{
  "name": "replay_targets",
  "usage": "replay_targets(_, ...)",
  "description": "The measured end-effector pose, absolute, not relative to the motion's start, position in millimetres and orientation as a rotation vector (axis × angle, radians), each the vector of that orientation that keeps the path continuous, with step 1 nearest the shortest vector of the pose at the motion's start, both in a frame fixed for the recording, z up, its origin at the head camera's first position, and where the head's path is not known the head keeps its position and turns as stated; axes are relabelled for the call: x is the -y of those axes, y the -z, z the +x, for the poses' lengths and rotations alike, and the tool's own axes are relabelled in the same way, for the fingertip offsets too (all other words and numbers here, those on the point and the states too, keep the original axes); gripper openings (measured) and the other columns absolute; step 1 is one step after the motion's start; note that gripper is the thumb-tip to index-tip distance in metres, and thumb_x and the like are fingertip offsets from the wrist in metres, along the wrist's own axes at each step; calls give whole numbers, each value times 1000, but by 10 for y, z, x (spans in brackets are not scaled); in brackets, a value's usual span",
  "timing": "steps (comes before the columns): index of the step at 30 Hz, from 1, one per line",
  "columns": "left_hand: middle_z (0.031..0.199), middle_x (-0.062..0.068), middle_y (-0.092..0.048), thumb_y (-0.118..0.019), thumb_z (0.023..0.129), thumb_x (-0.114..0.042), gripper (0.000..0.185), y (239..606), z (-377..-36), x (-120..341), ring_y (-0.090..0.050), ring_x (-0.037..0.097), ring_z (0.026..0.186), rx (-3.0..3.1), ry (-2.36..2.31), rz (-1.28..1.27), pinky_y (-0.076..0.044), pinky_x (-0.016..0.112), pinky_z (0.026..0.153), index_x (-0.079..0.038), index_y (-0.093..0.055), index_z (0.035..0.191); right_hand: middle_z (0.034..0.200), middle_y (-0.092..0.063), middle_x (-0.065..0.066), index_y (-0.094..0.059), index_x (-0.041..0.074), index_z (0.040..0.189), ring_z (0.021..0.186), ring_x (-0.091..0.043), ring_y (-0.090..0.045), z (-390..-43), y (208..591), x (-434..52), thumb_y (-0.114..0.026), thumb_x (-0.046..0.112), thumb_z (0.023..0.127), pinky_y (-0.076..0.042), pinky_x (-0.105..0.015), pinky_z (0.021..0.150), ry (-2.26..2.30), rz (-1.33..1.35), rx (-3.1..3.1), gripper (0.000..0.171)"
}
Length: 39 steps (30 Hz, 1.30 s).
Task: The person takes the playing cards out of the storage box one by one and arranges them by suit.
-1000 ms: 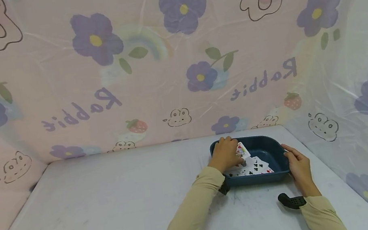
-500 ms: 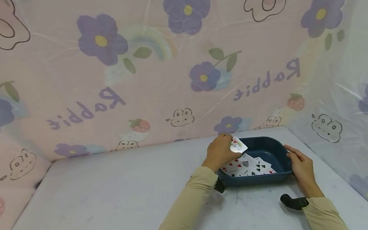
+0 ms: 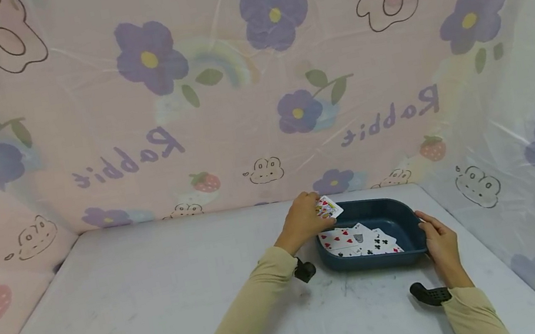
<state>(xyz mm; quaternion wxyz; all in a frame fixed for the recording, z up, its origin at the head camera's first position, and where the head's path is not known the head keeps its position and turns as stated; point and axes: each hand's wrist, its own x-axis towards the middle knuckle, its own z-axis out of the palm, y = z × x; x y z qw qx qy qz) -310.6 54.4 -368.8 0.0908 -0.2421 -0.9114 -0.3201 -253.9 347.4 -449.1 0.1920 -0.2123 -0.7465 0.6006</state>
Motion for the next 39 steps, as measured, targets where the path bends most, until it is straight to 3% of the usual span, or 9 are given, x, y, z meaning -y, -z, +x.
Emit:
replay_targets(18, 99, 9, -59, -82, 76, -34, 55, 3668, -3044, -70, -51, 18, 83, 2657, 899, -569, -44, 29, 69, 1, -64, 115, 151, -37, -9, -49, 7, 142, 134, -24, -35, -2511, 4475, -3474, -40, 25, 103, -31, -42, 107, -1696, -590, 2109, 44)
replay_targets(36, 98, 11, -58, -83, 75, -32, 55, 3798, -2923, 706, -50, 21, 81, 2679, 976, -431, -44, 33, 70, 6, -63, 110, 150, -39, -12, -48, 3, 141, 139, -23, -29, -2522, 4465, -3444, -39, 21, 102, -22, -40, 112, -1698, -561, 2070, 44)
replay_targets(39, 97, 11, -57, -83, 76, -33, 57, 3804, -2893, 821, -50, 21, 81, 2695, 971, -378, -44, 32, 68, 6, -63, 113, 151, -37, -11, -47, 5, 143, 136, -21, -33, -2507, 4442, -3467, -39, 22, 102, -30, -33, 108, -1714, -578, 2102, 45)
